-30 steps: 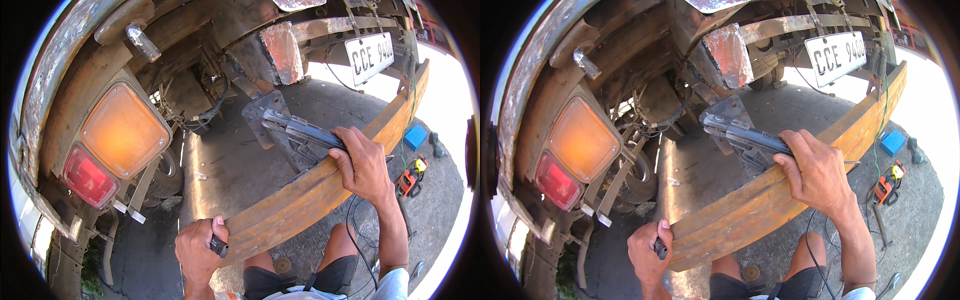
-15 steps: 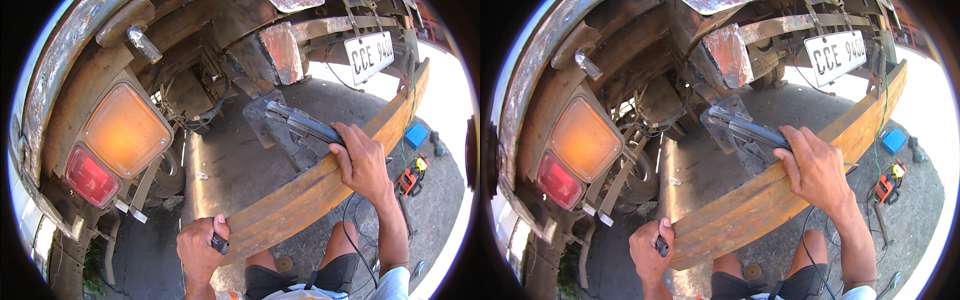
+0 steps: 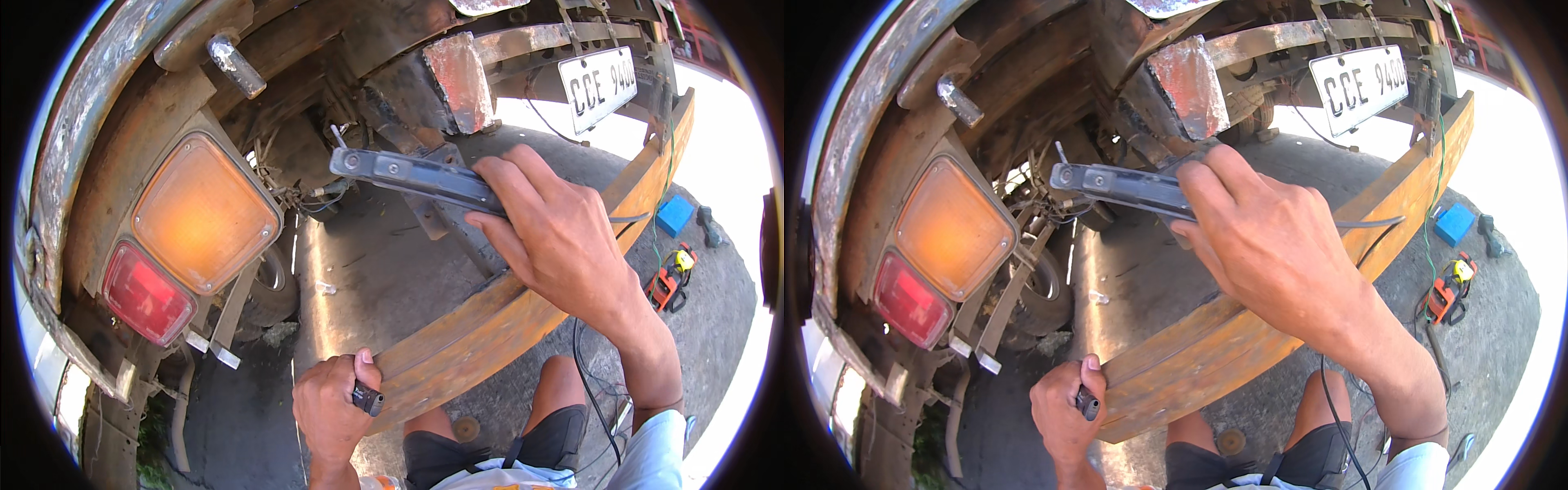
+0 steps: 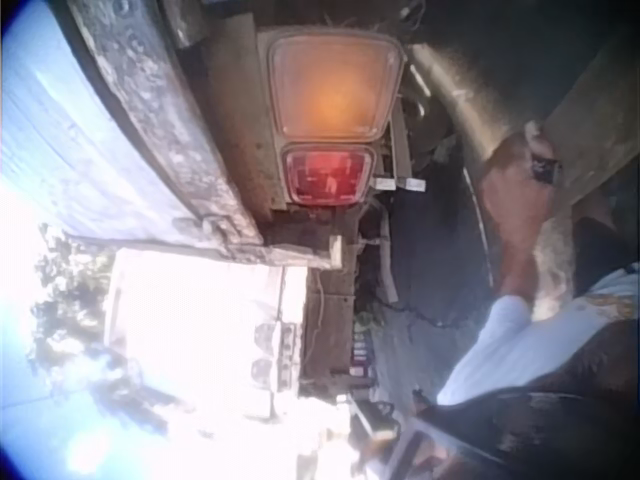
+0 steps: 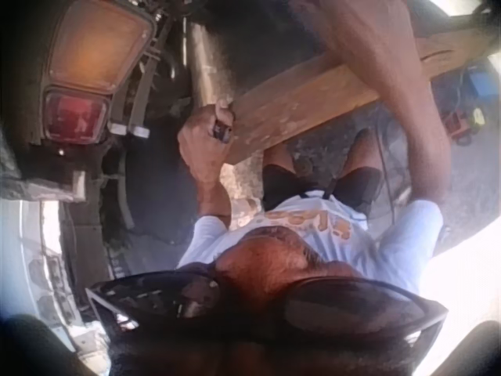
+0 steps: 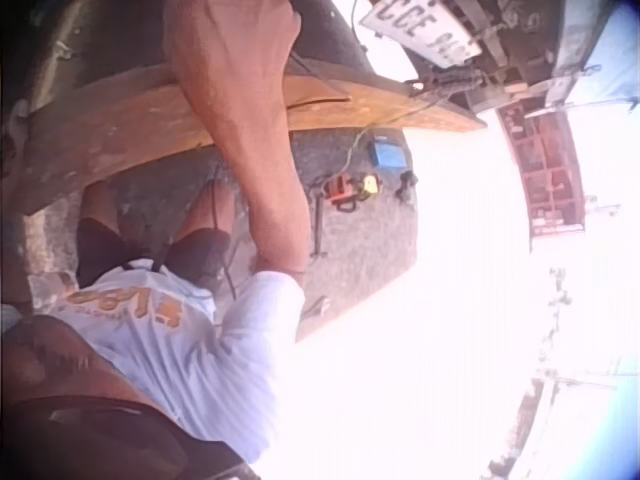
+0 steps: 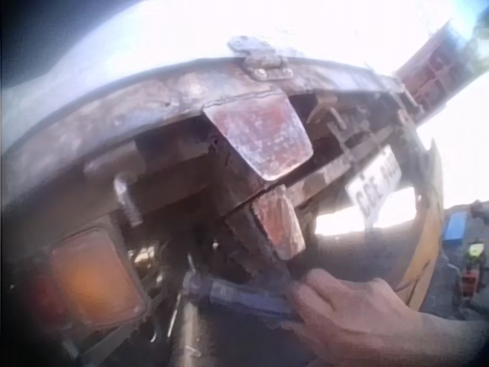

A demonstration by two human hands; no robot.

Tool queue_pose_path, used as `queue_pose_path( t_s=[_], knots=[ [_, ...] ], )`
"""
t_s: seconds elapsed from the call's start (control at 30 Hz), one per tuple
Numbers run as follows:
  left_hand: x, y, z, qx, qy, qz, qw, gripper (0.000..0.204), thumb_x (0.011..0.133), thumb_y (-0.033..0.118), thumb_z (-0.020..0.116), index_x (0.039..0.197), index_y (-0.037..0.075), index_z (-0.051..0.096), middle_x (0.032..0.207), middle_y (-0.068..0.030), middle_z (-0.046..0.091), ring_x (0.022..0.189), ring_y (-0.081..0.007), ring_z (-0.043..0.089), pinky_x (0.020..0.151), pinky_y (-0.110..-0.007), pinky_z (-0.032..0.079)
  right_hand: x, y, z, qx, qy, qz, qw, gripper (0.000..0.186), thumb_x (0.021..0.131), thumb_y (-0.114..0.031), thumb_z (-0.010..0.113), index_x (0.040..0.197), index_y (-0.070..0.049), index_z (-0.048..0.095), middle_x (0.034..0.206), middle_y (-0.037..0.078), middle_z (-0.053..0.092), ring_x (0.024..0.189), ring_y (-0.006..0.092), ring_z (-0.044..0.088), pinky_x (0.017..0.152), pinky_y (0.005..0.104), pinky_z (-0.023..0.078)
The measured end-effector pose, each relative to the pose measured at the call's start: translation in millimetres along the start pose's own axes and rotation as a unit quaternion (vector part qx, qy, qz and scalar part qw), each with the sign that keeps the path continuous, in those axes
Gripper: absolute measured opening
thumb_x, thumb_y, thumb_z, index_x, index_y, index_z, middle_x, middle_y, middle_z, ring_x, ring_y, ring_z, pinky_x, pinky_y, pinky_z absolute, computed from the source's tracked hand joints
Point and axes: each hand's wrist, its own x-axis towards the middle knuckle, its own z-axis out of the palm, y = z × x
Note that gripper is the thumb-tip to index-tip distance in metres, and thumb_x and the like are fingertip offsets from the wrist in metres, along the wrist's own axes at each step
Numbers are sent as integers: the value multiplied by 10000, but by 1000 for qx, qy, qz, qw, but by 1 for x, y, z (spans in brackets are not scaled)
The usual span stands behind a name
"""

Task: The person welds a curved metal bar to the rear frame of a vehicle using a handheld welding tool. They position the bar, apply welds along the seam, and adjust the bar's placement as needed.

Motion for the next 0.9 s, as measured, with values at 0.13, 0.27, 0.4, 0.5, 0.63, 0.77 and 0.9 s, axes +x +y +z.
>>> queue_pose_path(
  t_s=[0.13,0.27,0.4,0.5,0.63,0.77,0.9],
  knots=[
    [1,-2,-1,-2,-2,12,1000,324,986,208,701,728,12,705,674,-171,695,593,-378,676,598,-477,541,53,-10,16,-79,-2,-41,996,296,1009,-242,738,1120,-18,580,903,188,692,734,402,734,621,486,591],
    [0,-6,-1,0,-1,24,1000,335,980,216,707,711,16,697,668,-172,692,576,-373,673,584,-475,539,89,-23,34,-58,-20,13,998,273,1035,-254,674,1070,3,592,747,224,726,751,426,761,617,500,605],
    [1,-7,0,5,3,34,999,345,981,221,704,703,18,690,667,-168,694,575,-370,677,582,-472,541,115,-32,38,16,-33,73,997,273,987,-220,649,1049,46,666,798,295,741,856,457,772,733,522,626],
    [1,-6,-1,13,-6,31,999,350,986,228,699,705,19,692,669,-169,696,583,-371,683,587,-471,544,124,-36,39,66,-82,89,990,291,950,-181,639,1030,93,689,798,316,725,882,475,763,807,542,620],
    [1,-4,-2,12,-12,14,1000,355,991,239,695,714,16,699,678,-176,698,595,-379,686,598,-471,547,121,-42,54,59,-24,39,997,265,927,-121,636,1018,126,674,840,320,717,871,498,748,835,572,604],
    [1,-2,-2,22,-14,10,1000,353,997,231,694,722,10,699,689,-181,700,606,-388,685,606,-479,545,123,-37,63,42,8,14,999,253,913,-95,646,1053,113,684,1011,325,734,925,488,753,832,553,617],
    [1,0,-3,24,-20,-1,1000,367,1006,221,691,709,7,680,684,-190,684,608,-399,672,606,-496,531,132,-39,64,2,39,-19,999,256,896,-76,666,1083,96,694,1057,306,738,934,464,765,812,522,633]
  ],
)
